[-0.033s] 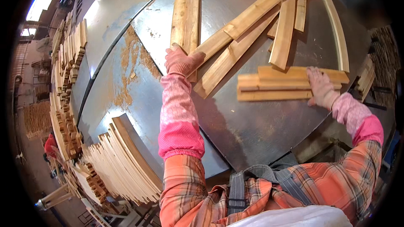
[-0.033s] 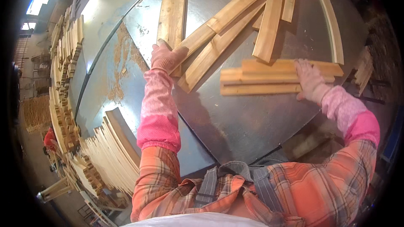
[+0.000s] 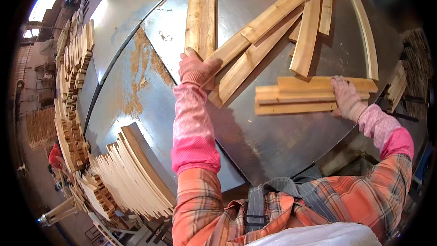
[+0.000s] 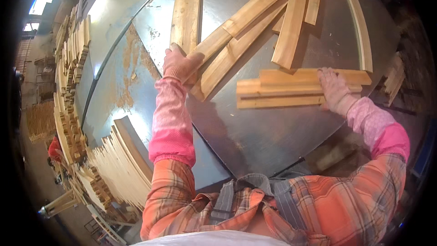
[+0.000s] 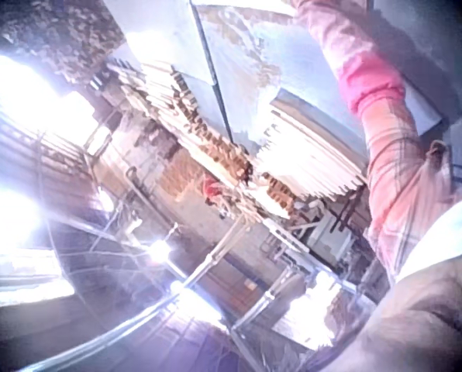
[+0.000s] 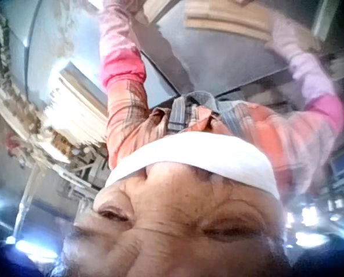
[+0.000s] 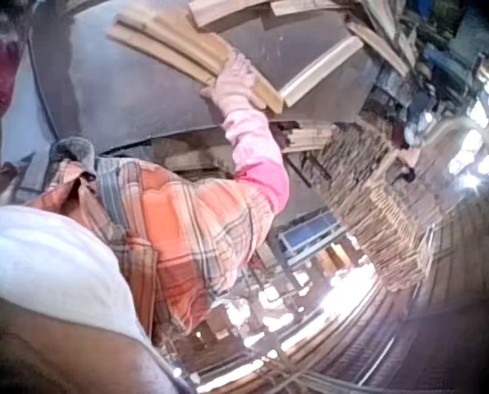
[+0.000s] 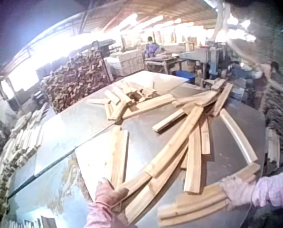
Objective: The person repeatedly picks up wooden planks from a pile on a metal table and stacks them into a neat, aligned arrangement. The person handles the planks one by one or in small groups, aligning them carefully before placing them onto the growing stack.
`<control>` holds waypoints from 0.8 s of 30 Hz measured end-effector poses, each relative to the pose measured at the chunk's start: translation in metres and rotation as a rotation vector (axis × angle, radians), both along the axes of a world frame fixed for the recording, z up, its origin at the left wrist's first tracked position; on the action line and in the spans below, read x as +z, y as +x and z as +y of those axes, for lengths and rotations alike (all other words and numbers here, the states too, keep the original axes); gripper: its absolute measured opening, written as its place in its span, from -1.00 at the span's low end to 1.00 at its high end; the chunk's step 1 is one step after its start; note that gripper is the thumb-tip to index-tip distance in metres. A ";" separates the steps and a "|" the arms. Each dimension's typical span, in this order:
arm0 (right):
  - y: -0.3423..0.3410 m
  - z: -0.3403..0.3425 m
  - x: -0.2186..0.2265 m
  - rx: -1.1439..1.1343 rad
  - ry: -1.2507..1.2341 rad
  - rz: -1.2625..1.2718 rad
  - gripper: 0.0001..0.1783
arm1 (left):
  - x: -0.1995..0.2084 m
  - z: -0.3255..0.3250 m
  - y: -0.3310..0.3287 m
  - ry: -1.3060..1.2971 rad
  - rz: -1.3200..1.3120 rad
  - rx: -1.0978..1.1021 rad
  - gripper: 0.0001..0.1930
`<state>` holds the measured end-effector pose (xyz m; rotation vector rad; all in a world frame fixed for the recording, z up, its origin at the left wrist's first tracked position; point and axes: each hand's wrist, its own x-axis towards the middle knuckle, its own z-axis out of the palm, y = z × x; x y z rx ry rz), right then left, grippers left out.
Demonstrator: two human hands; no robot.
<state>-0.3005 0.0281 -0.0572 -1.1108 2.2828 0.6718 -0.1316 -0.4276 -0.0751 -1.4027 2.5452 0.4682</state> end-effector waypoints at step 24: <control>0.035 0.008 0.043 -0.437 -0.518 -0.621 -0.14 | 0.020 0.268 0.283 1.809 1.952 0.888 -0.05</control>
